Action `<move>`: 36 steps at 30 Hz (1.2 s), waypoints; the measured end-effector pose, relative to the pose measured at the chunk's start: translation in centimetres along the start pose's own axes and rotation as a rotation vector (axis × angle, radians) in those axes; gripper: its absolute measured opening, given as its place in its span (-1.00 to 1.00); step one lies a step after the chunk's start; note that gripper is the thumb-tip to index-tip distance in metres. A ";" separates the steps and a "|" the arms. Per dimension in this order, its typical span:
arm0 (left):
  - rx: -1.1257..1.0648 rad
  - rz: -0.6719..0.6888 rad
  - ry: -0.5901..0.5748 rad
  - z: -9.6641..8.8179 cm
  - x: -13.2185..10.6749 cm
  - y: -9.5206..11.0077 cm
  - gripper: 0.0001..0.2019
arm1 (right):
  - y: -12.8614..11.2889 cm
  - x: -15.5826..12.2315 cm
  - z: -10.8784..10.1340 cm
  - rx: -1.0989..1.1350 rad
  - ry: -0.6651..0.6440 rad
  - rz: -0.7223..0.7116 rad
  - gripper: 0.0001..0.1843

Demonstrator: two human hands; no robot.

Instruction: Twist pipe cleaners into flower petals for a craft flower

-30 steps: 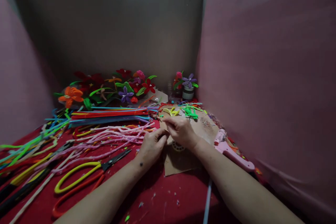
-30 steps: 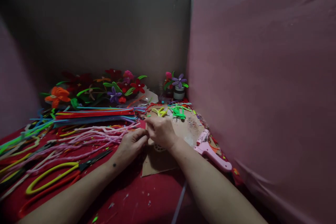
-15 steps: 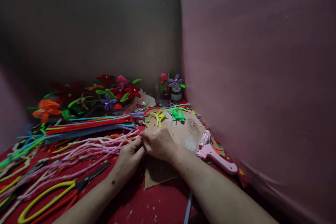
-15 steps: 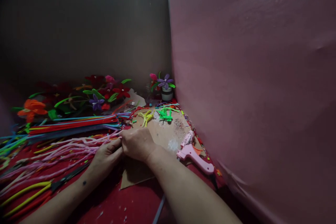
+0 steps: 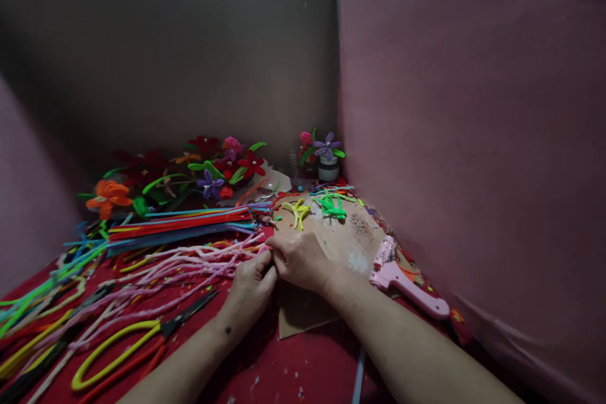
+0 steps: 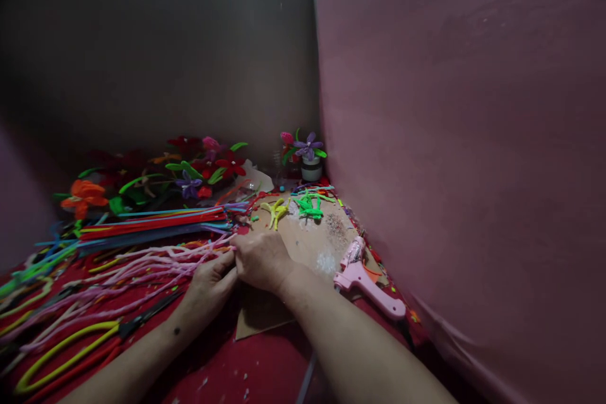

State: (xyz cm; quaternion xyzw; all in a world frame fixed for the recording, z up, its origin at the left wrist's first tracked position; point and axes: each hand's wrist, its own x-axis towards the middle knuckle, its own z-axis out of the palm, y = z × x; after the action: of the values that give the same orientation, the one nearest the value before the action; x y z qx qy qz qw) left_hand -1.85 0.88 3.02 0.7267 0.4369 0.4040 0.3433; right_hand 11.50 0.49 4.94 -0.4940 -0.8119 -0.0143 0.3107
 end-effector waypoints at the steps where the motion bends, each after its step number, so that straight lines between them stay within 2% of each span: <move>1: -0.020 -0.011 -0.004 0.0 0.0 0.2 -0.83 | 0.0 0.1 0.0 0.040 0.009 0.016 -0.75; 6: -0.159 -0.130 -0.141 -0.4 -0.4 2.0 -0.83 | 0.1 0.9 -0.5 0.346 0.128 0.170 -0.72; 11: -0.057 -0.048 -0.200 -1.9 -2.1 3.3 -0.83 | 1.7 2.0 -2.7 0.600 0.227 0.416 -0.70; 13: -0.039 -0.037 -0.211 -2.6 -2.7 3.2 -0.81 | 3.6 2.5 -4.5 0.527 0.280 0.480 -0.71; 16: -0.019 -0.044 -0.226 -3.8 -3.5 2.5 -0.79 | 7.2 3.1 -7.5 0.242 0.321 0.619 -0.70; 17: -0.005 -0.045 -0.233 -4.2 -3.8 2.3 -0.79 | 8.3 3.3 -8.2 0.139 0.303 0.680 -0.69; 18: 0.014 -0.043 -0.240 -4.7 -4.0 2.1 -0.78 | 9.1 3.5 -8.8 0.042 0.230 0.720 -0.70; 20: 0.059 -0.024 -0.250 -5.5 -4.5 1.8 -0.78 | 9.7 4.0 -9.1 0.005 0.153 0.733 -0.75; 23: 0.120 0.023 -0.274 -6.6 -5.1 1.7 -0.80 | 7.6 5.0 -8.0 -0.006 0.050 0.670 -0.77; 28: 0.278 0.110 -0.394 -8.5 -5.4 2.4 -0.83 | 0.0 5.6 -5.5 0.099 -0.091 0.390 -0.73; 30: 0.348 0.106 -0.478 -9.6 -5.2 2.8 -0.81 | -2.2 5.2 -4.8 0.136 -0.119 0.252 -0.72; 33: 0.468 0.141 -0.495 -11.0 -4.8 2.8 -0.81 | -3.3 4.1 -3.7 0.148 -0.076 0.148 -0.73; 36: 0.608 0.190 -0.544 -12.0 -4.6 2.5 -0.81 | -2.4 3.2 -2.5 0.103 -0.042 0.141 -0.71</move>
State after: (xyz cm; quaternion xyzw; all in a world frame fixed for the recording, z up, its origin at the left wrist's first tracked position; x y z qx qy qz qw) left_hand -12.88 -2.53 9.11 0.9123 0.3604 0.0798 0.1774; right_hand 9.78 0.93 9.28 -0.5335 -0.7811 0.0595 0.3189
